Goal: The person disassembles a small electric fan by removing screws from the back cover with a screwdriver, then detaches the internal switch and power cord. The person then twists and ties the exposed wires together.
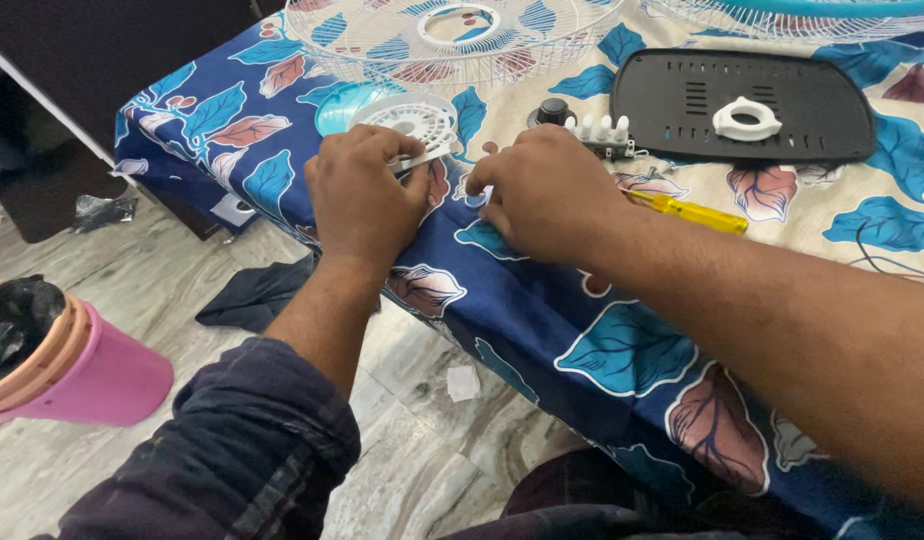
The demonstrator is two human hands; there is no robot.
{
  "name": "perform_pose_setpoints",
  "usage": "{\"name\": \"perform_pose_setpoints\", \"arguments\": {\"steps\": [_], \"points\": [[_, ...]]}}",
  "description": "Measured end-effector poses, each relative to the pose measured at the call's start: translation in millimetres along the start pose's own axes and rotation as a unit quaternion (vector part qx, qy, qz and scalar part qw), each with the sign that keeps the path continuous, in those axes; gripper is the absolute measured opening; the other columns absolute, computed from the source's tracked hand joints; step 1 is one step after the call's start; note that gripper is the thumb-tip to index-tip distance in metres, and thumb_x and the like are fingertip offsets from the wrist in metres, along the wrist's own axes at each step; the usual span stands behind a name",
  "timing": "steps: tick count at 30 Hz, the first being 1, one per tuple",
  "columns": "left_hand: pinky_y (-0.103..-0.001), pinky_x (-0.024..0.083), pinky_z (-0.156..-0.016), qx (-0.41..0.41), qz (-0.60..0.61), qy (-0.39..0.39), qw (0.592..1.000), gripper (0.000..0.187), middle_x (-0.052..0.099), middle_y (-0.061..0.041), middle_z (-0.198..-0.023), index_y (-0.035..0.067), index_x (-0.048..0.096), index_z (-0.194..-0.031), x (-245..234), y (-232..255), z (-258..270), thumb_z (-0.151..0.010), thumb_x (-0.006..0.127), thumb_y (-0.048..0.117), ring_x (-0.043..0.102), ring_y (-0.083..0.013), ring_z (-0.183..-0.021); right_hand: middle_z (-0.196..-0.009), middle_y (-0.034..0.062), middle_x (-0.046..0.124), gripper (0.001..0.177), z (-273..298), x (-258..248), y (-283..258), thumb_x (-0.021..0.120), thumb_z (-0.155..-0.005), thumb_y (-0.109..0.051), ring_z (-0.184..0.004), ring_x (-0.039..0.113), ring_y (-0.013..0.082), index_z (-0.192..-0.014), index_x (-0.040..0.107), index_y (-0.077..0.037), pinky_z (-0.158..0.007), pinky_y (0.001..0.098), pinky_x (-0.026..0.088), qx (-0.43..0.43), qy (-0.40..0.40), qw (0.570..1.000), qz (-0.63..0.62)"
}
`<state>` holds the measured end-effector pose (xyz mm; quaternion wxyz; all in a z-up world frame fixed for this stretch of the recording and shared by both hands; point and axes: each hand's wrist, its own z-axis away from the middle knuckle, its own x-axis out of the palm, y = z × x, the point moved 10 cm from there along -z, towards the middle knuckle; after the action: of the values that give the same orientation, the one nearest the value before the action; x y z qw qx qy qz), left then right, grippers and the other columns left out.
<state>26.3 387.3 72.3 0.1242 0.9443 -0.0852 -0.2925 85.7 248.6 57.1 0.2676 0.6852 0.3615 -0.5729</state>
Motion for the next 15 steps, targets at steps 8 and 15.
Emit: {"name": "perform_pose_setpoints", "arguments": {"steps": [8, 15], "points": [[-0.046, 0.044, -0.089, -0.006, 0.002, -0.005, 1.0, 0.015, 0.074, -0.003, -0.101, 0.016, 0.081, -0.093, -0.7, 0.0, -0.7, -0.079, 0.082, 0.021, 0.063, -0.0284, -0.103, -0.125, 0.0114, 0.061, 0.041, 4.0, -6.3, -7.3, 0.076, -0.086, -0.031, -0.12, 0.051, 0.0347, -0.125, 0.072, -0.022, -0.101, 0.0501, 0.038, -0.05, 0.093, 0.993, 0.057], [-0.046, 0.045, -0.088, -0.013, 0.004, -0.01, 1.0, 0.016, 0.075, -0.003, -0.101, 0.016, 0.081, -0.092, 0.1, -0.8, -0.2, -0.077, 0.082, 0.02, 0.064, -0.0286, -0.103, -0.132, 0.0107, 0.058, 0.032, -7.1, 11.4, 6.2, 0.079, -0.081, -0.027, -0.127, 0.046, 0.035, -0.112, 0.073, -0.021, -0.108, 0.0487, 0.035, -0.029, 0.032, 0.999, 0.006]]}}
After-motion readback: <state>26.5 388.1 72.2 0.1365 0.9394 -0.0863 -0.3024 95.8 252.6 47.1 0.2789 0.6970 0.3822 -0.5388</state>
